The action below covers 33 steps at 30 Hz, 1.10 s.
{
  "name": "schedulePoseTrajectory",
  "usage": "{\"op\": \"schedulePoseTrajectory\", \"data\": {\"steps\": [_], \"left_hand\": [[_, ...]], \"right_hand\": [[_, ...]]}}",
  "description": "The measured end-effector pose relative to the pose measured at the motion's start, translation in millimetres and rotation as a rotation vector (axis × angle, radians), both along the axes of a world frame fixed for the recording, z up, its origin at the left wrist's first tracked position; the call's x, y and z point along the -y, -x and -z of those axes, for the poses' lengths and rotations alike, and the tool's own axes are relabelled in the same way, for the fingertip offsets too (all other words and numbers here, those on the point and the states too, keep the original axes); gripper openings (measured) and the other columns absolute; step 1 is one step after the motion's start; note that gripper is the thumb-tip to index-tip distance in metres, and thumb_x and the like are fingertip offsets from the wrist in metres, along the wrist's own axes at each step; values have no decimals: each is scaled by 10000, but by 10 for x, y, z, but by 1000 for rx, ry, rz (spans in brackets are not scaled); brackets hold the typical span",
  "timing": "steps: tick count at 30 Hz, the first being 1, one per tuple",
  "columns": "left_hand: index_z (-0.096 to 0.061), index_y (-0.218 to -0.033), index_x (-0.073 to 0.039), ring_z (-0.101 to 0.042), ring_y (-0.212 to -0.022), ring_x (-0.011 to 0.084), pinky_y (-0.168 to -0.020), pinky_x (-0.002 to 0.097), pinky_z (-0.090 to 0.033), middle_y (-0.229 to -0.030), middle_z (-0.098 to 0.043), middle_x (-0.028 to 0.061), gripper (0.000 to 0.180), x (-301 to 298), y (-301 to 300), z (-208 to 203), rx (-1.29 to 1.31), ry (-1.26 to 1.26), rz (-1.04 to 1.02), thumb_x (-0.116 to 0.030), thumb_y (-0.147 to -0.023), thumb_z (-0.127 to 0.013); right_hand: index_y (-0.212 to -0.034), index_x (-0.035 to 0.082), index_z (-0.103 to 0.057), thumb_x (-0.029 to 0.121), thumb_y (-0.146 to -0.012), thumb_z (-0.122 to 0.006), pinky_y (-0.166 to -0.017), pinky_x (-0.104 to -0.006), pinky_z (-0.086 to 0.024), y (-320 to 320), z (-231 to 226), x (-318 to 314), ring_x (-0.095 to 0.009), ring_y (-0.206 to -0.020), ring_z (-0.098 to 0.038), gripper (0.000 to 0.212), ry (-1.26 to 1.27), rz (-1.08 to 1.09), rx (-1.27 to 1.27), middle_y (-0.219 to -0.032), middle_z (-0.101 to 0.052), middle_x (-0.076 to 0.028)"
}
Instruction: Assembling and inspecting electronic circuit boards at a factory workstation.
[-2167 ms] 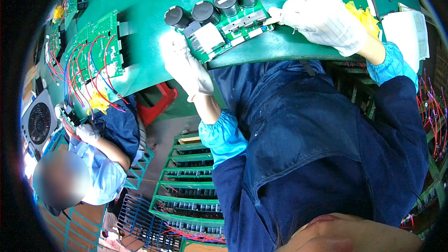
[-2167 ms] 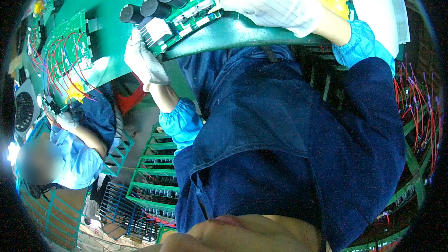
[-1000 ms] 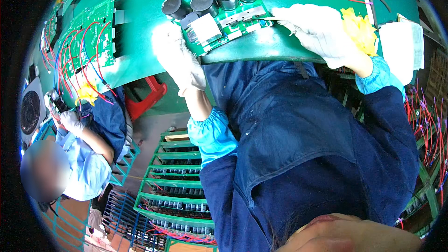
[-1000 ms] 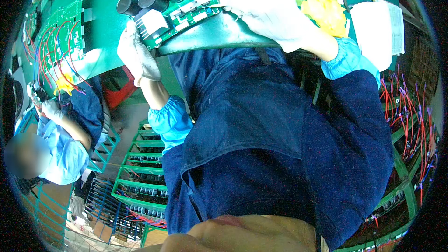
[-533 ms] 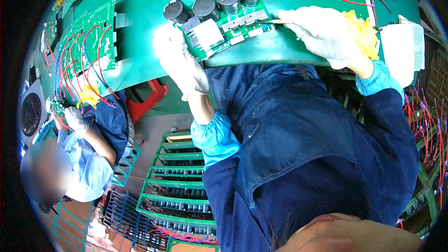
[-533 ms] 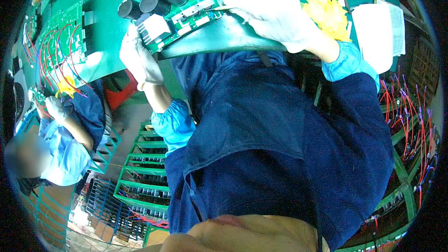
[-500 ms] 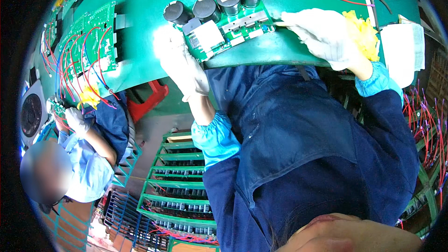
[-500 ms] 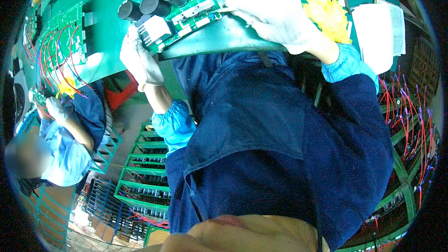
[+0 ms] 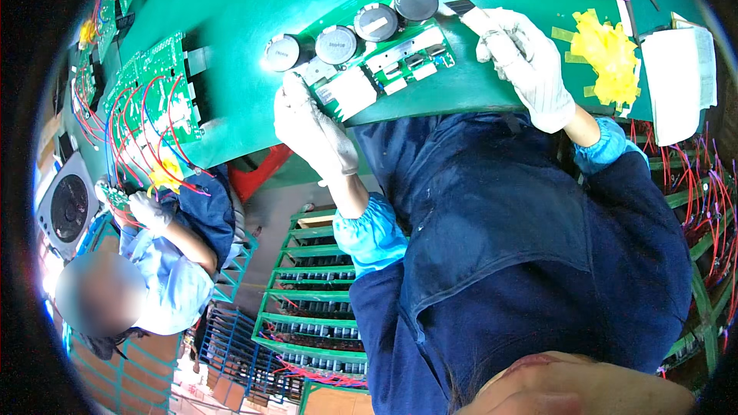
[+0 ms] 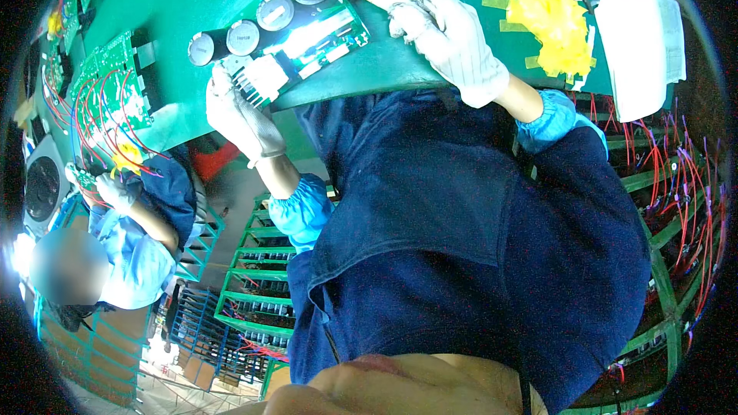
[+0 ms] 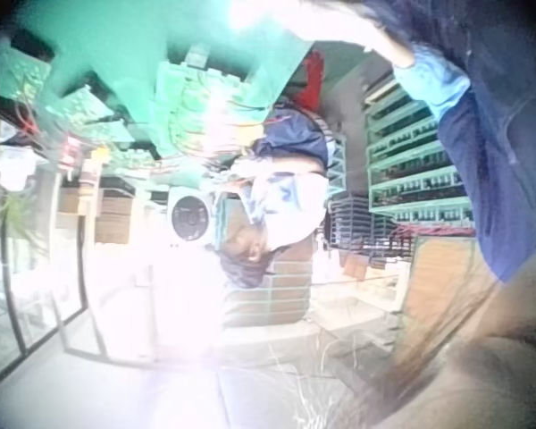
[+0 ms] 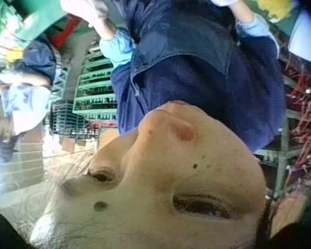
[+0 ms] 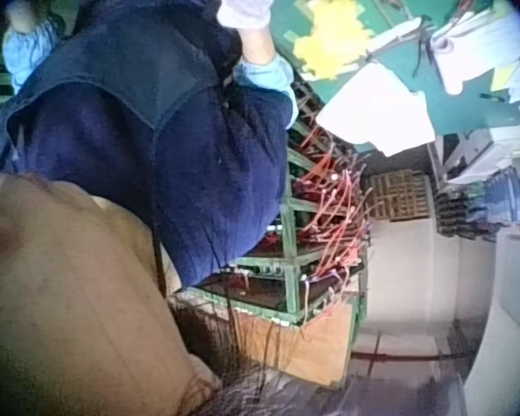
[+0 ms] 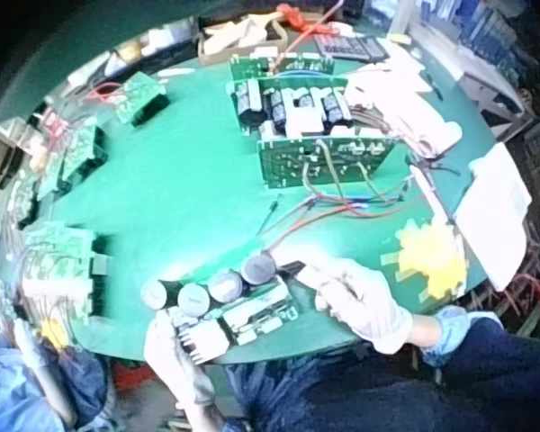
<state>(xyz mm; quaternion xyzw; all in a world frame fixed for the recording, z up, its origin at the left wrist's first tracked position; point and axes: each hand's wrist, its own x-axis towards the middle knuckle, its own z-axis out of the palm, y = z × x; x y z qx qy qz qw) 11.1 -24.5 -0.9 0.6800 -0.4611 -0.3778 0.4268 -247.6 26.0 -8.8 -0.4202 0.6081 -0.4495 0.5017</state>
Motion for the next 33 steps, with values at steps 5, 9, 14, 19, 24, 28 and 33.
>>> {"op": "schedulePoseTrajectory", "data": {"steps": [5,9,14,19,24,28,33], "left_hand": [[-597,-1036,4,-630,-718,120,-613,254,-515,-877,-643,77,377,-53,-30,106,-10,63,0,-363,-1011,-511],[-586,-1033,5,-621,-707,123,-596,254,-504,-871,-641,82,386,-54,-48,128,145,233,105,-373,-1011,-509],[-591,-944,75,-558,-689,170,-635,306,-458,-825,-621,140,379,-22,68,-15,46,38,0,-264,-1036,-450],[-595,-939,70,-560,-692,158,-632,302,-460,-836,-635,134,378,-26,97,-56,-16,7,-44,-272,-1033,-463],[-610,-1007,14,-608,-682,118,-561,248,-478,-835,-639,79,417,-30,47,24,17,77,28,-388,-1009,-502],[-622,-979,2,-578,-651,106,-542,247,-466,-805,-620,62,396,-6,-8,113,96,104,27,-376,-1008,-507],[-625,-950,-9,-562,-644,103,-551,259,-445,-790,-617,56,343,-10,-34,167,98,98,-41,-333,-1004,-525]], "right_hand": [[-1258,24,-578,227,-957,-595,-681,-254,-519,33,-86,8,-96,-738,-619,363,-8,-44,-2,-887,-688,-66],[-1256,31,-583,210,-958,-587,-686,-254,-521,39,-126,19,-96,-745,-624,347,22,-46,-31,-896,-686,-65],[-1169,91,-638,189,-908,-656,-664,-286,-533,45,-151,-33,-156,-737,-671,279,211,-126,-234,-874,-685,-59],[-1015,72,-718,133,-756,-740,-611,-315,-501,132,-473,69,-205,-691,-640,268,706,-403,-905,-919,-696,-60],[-1055,174,-677,167,-764,-654,-751,-306,-490,43,-606,91,-153,-942,-616,292,682,-497,-1270,-949,-643,18],[-1076,170,-666,160,-772,-629,-750,-315,-483,-20,-680,117,-161,-931,-605,306,707,-549,-1295,-961,-643,18],[-1124,146,-659,176,-806,-656,-677,-322,-452,-97,-808,156,-159,-776,-564,320,719,-707,-1466,-862,-559,7]]}}
